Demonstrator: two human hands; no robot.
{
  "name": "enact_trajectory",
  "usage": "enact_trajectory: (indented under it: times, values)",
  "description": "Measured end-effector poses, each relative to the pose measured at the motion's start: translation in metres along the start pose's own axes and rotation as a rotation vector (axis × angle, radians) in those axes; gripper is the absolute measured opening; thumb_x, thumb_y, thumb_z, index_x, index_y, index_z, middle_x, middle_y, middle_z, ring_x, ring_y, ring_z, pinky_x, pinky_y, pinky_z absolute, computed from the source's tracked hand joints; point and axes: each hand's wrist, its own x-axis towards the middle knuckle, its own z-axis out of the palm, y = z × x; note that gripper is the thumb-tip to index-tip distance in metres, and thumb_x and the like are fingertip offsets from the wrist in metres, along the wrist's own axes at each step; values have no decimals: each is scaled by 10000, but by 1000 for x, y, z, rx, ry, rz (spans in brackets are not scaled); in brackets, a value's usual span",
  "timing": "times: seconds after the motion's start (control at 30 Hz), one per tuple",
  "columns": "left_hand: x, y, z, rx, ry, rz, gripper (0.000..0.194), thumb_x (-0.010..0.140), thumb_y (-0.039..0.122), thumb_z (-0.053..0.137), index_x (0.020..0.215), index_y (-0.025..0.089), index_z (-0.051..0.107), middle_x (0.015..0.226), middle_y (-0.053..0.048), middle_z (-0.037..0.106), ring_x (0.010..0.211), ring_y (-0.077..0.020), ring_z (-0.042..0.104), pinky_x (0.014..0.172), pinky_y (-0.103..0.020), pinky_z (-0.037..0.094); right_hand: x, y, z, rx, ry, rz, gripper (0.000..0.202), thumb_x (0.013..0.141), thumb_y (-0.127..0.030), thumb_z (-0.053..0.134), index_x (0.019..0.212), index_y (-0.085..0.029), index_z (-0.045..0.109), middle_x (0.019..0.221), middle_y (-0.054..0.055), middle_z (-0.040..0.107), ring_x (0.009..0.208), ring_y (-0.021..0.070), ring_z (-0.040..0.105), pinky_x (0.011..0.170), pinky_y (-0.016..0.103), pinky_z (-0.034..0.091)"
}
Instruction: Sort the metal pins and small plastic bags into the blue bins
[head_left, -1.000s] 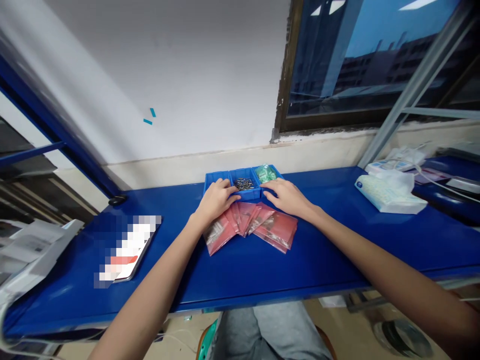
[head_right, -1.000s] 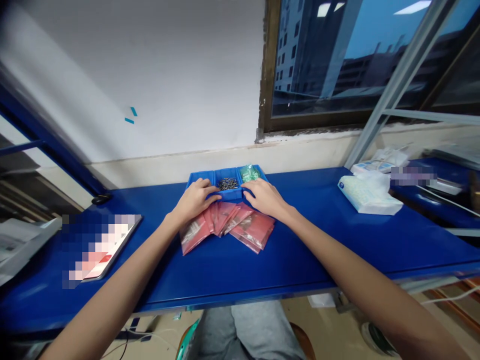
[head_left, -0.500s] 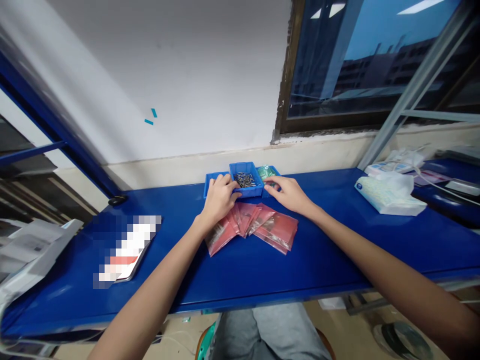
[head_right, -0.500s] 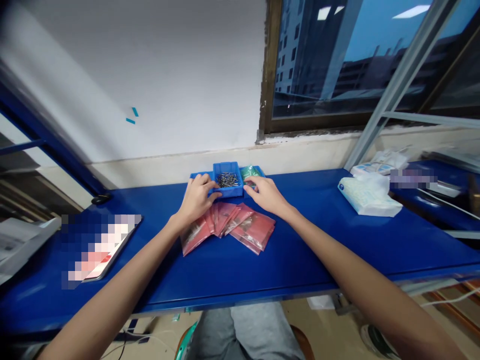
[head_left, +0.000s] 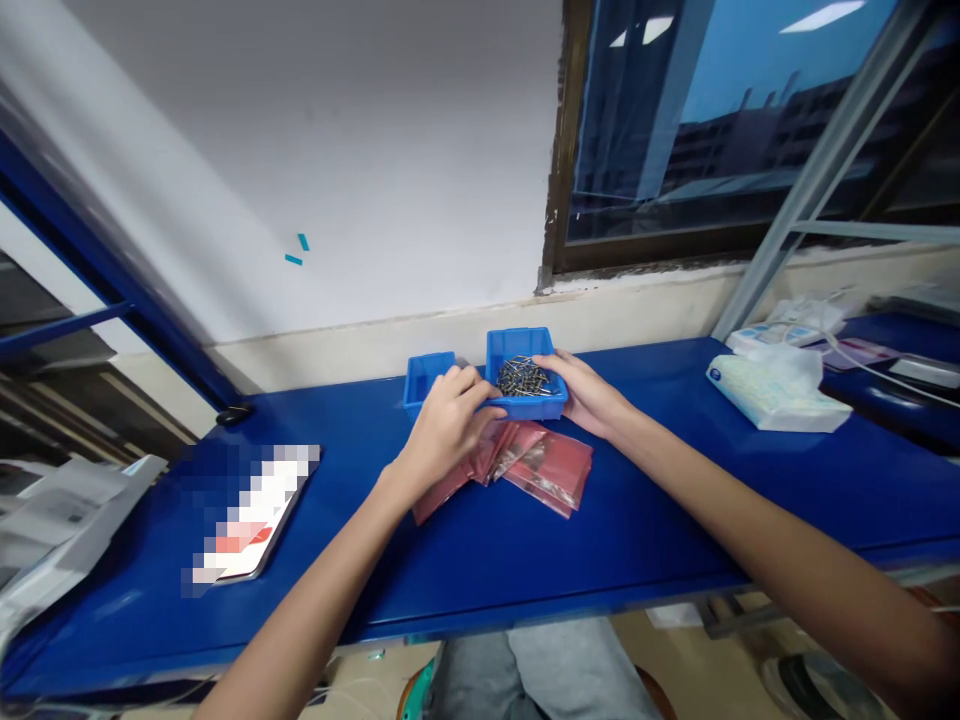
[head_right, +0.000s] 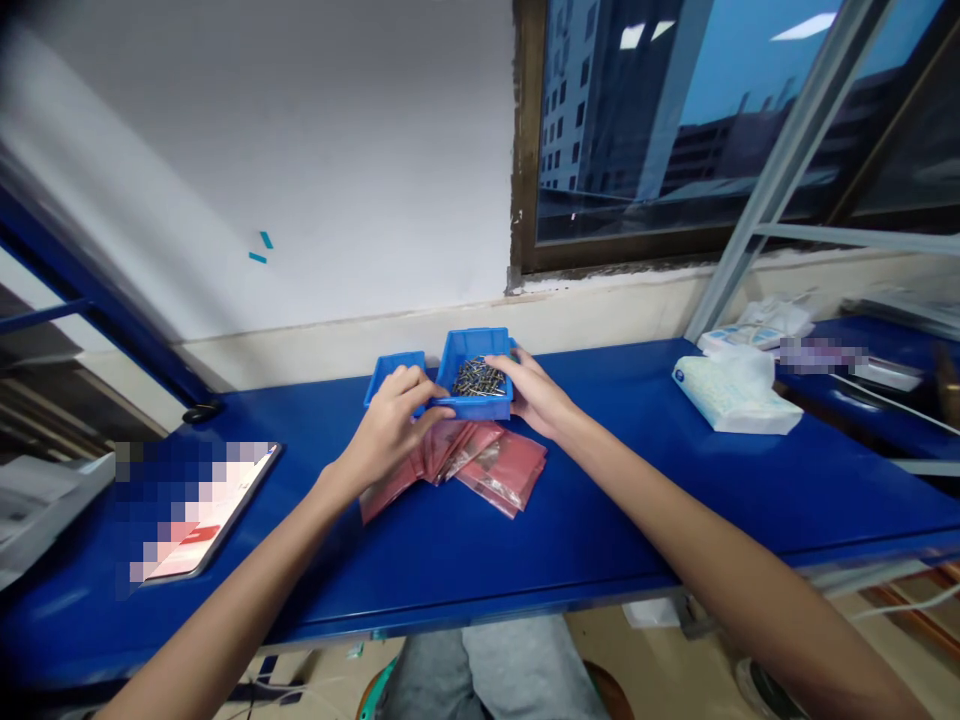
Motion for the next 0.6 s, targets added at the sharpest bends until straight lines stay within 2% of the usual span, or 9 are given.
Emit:
enact_trajectory:
  times: [0.07, 0.13, 0.17, 0.2, 0.27, 0.37, 0.47, 0.6]
  values:
    - [-13, 3, -1, -121, -12, -47, 294, 1007, 341, 532, 1262, 194, 546, 1019, -66, 618, 941, -209, 565, 868, -369, 461, 0, 0, 0, -21, 6, -12, 348, 954, -380, 503, 1248, -196, 514, 1296, 171, 645, 1106, 288, 675, 801, 398, 615]
    - [-30, 2, -1, -193, -48, -131, 584, 991, 348, 556, 1497, 187, 312, 1118, -93, 637, 972, -206, 605, 875, -357, 498, 1, 1, -1, -48, -3, -42, 331, 966, -342, 467, 1258, -191, 511, 1285, 176, 648, 1101, 289, 677, 804, 399, 611]
    - [-40, 0, 1, -173, -75, -172, 629, 995, 343, 540, 1535, 195, 254, 1174, -109, 638, 1001, -212, 617, 886, -366, 507, 1, 2, -2, -59, -5, -55, 331, 968, -329, 459, 1267, -194, 507, 1283, 173, 650, 1100, 288, 678, 810, 402, 609]
    - [-48, -3, 2, -125, -124, -185, 616, 995, 348, 533, 1536, 200, 278, 1249, -129, 624, 1088, -235, 605, 939, -394, 496, 2, 3, -2, -71, -4, -61, 336, 968, -320, 460, 1279, -198, 500, 1283, 167, 651, 1100, 286, 678, 819, 403, 606]
    - [-62, -7, 6, -34, -253, -143, 490, 1004, 384, 504, 1458, 208, 448, 1387, -142, 565, 1272, -288, 518, 1046, -466, 435, 3, 4, -3, -105, 9, -58, 355, 968, -321, 465, 1303, -203, 482, 1274, 157, 658, 1093, 282, 682, 831, 408, 602]
    - [-70, -5, 8, 29, -377, -158, 475, 1038, 444, 403, 1428, 194, 507, 1492, -135, 488, 1377, -307, 434, 1087, -505, 392, 3, 4, -4, -200, 6, -66, 392, 981, -337, 449, 1348, -201, 452, 1251, 155, 669, 1054, 278, 697, 821, 419, 602]
    - [-70, 5, 3, 75, -416, -201, 519, 1040, 506, 348, 1428, 205, 513, 1459, -123, 532, 1298, -308, 514, 1018, -497, 437, 3, 5, -4, -252, -17, -94, 433, 982, -341, 460, 1393, -208, 428, 1229, 156, 676, 1043, 286, 699, 809, 430, 605]
    - [-77, 21, -2, 223, -386, -239, 480, 1022, 508, 367, 1334, 224, 597, 1357, -131, 604, 1091, -332, 593, 901, -499, 474, 1, 6, -3, -159, -19, -90, 510, 928, -326, 573, 1406, -225, 425, 1213, 146, 671, 1079, 304, 684, 841, 444, 600]
